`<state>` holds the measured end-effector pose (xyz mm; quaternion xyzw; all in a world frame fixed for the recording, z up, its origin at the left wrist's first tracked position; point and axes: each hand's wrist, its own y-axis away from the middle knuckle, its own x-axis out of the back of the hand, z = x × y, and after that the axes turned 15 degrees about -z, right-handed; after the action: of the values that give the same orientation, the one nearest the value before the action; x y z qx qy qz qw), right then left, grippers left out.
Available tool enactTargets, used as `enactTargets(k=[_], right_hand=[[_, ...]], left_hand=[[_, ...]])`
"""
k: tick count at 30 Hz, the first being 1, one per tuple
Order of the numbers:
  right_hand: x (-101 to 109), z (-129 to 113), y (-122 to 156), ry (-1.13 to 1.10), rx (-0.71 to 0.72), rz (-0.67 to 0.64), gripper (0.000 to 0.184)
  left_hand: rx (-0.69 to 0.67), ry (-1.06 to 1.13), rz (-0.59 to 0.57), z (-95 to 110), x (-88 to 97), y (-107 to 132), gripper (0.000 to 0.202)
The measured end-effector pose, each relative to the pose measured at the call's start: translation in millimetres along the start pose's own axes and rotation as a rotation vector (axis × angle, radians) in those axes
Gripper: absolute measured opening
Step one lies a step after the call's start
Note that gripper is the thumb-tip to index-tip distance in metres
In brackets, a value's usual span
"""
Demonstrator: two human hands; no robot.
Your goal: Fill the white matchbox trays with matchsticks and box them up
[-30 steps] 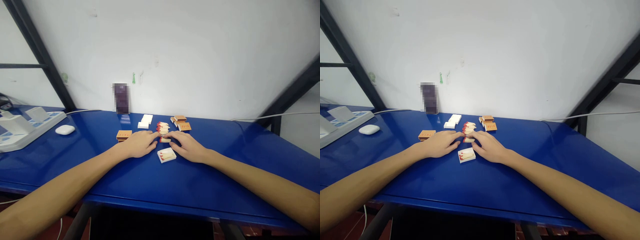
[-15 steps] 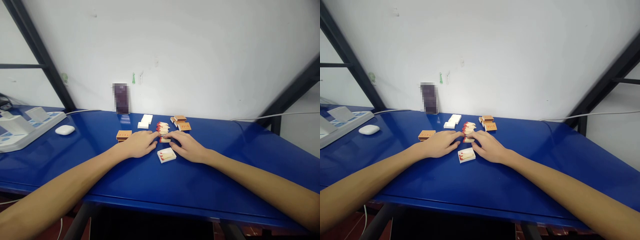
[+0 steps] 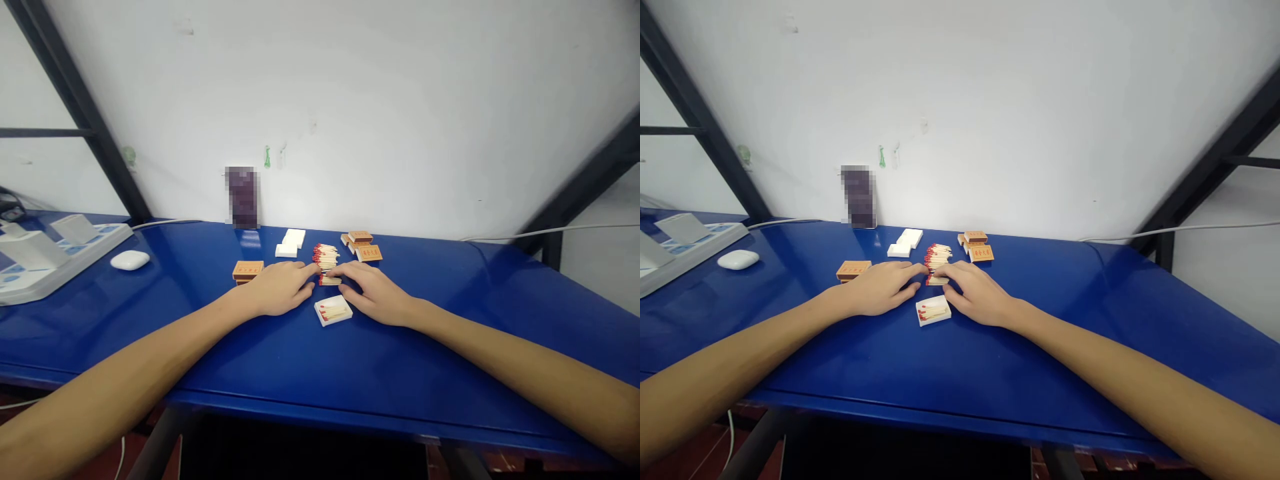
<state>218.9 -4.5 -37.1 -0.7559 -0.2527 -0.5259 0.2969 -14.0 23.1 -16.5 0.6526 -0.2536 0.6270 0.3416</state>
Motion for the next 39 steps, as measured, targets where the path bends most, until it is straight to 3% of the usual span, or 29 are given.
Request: enactTargets(k=[20, 39], right_hand=[[-0.6, 0.3, -0.3, -0.017, 0.034, 0.037, 0.028], [0.7, 0.7, -0.5, -0.012, 0.058, 0.016, 0.025]], left_hand=[[-0.137, 0.028, 0.013, -2.8, -0.8, 0.7, 0.021], [-0.083, 0.052, -0.009, 0.7, 1.4, 0.6, 0.018]])
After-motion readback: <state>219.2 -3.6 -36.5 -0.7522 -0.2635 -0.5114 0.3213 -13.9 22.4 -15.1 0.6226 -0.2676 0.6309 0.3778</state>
